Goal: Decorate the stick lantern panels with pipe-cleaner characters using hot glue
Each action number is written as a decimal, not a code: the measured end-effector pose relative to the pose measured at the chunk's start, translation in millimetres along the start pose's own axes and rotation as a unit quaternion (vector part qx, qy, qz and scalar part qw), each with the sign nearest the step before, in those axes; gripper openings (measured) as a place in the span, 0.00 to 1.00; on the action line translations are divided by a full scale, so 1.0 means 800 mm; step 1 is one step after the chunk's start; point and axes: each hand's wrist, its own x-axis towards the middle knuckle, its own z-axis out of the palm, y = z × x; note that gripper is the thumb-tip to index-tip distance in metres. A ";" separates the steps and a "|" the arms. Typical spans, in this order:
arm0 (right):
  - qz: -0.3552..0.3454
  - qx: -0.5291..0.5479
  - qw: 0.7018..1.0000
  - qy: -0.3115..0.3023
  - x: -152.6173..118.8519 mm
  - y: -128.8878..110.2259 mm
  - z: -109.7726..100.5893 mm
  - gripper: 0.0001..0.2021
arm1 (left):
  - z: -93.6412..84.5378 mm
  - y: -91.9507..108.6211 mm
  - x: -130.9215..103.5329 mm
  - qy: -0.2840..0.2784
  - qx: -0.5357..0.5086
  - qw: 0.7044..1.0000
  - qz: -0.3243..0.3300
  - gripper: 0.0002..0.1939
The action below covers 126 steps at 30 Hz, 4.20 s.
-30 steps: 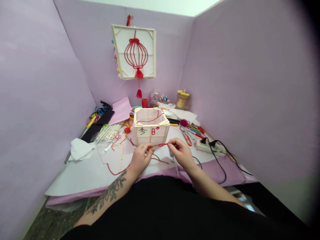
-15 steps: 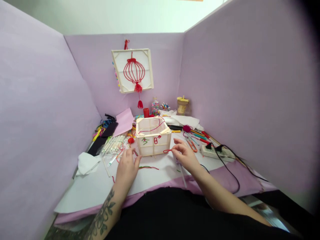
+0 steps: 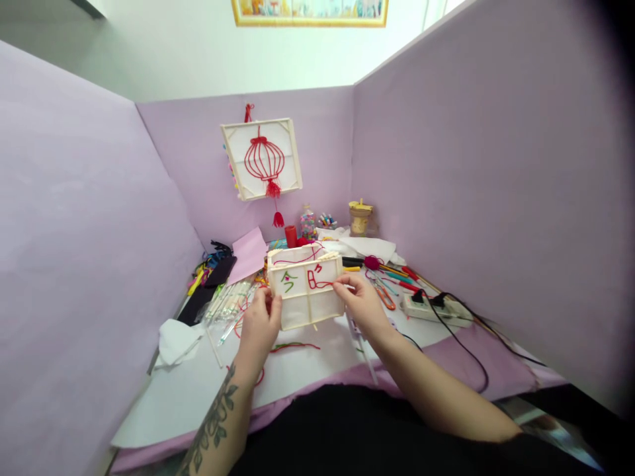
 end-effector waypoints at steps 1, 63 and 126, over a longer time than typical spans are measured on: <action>0.004 0.010 1.000 0.007 0.002 -0.005 0.001 0.10 | -0.005 0.006 0.001 0.005 -0.015 1.000 0.003 0.14; -0.030 -0.058 0.997 -0.042 -0.043 0.001 -0.026 0.07 | 0.024 -0.016 -0.031 0.069 -0.032 0.997 -0.017 0.14; -0.190 -0.128 0.963 -0.139 -0.049 -0.024 -0.044 0.03 | 0.021 0.058 -0.055 -0.148 -0.140 0.977 0.063 0.12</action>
